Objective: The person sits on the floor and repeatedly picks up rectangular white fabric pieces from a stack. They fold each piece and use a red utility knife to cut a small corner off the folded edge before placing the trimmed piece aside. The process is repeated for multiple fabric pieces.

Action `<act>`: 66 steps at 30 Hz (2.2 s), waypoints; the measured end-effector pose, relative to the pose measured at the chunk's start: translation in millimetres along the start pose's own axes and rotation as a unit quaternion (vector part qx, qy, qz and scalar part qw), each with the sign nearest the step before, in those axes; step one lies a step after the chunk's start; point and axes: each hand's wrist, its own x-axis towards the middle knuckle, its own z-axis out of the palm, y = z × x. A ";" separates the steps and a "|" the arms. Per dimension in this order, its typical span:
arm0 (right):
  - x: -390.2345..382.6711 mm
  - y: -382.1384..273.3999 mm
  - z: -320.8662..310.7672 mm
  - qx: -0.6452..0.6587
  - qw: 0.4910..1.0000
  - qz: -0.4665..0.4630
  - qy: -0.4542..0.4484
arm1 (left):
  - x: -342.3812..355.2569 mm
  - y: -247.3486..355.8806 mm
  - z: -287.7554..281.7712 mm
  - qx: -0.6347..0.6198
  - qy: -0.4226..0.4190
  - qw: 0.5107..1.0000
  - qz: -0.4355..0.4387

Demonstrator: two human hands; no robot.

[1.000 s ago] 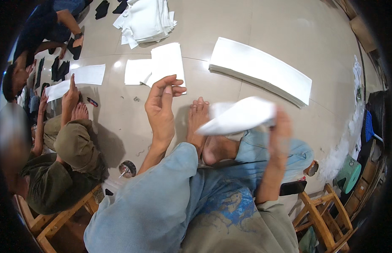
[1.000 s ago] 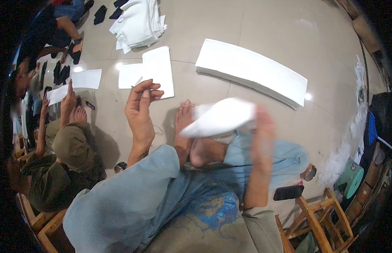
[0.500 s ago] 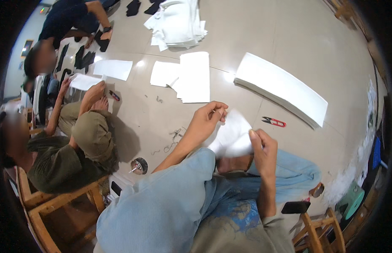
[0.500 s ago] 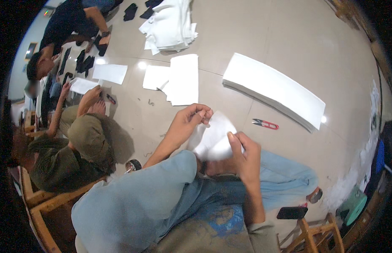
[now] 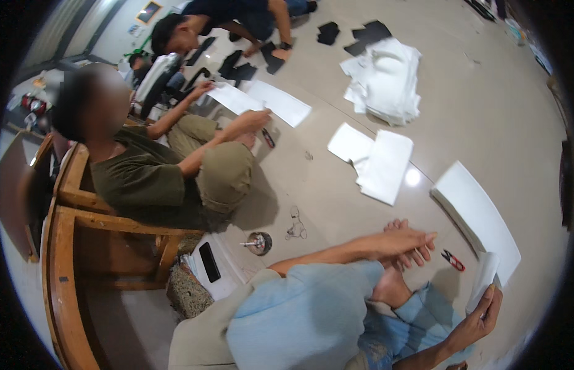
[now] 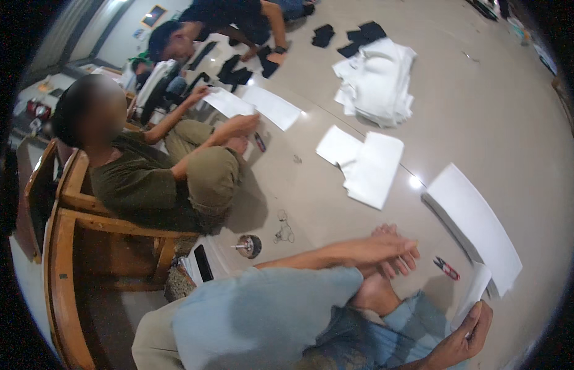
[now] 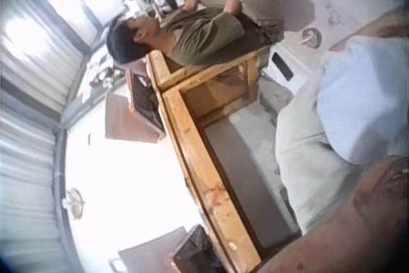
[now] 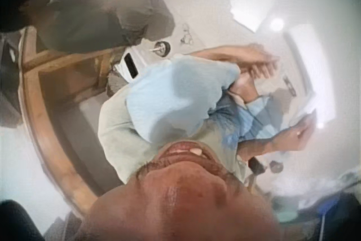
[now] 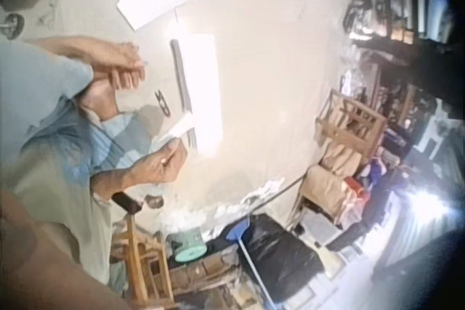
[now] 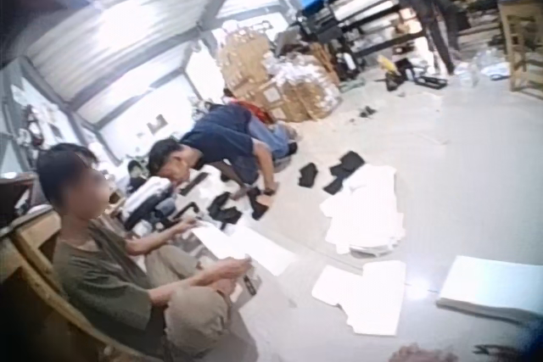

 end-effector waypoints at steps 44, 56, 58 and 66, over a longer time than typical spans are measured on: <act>-39.4 145.2 139.1 0.347 0.833 0.235 -0.360 | 40.2 -34.3 -69.1 0.412 0.232 0.874 0.109; -16.8 148.9 144.6 0.368 0.885 0.162 -0.234 | 80.5 -21.4 -54.2 0.201 0.105 0.974 -0.002; -11.0 147.0 142.4 0.376 0.871 0.176 -0.261 | 77.4 -17.7 -47.4 0.183 0.116 0.976 -0.012; -9.1 154.2 155.3 0.376 0.859 0.223 -0.266 | 80.7 -17.5 -44.1 0.132 0.116 0.982 -0.060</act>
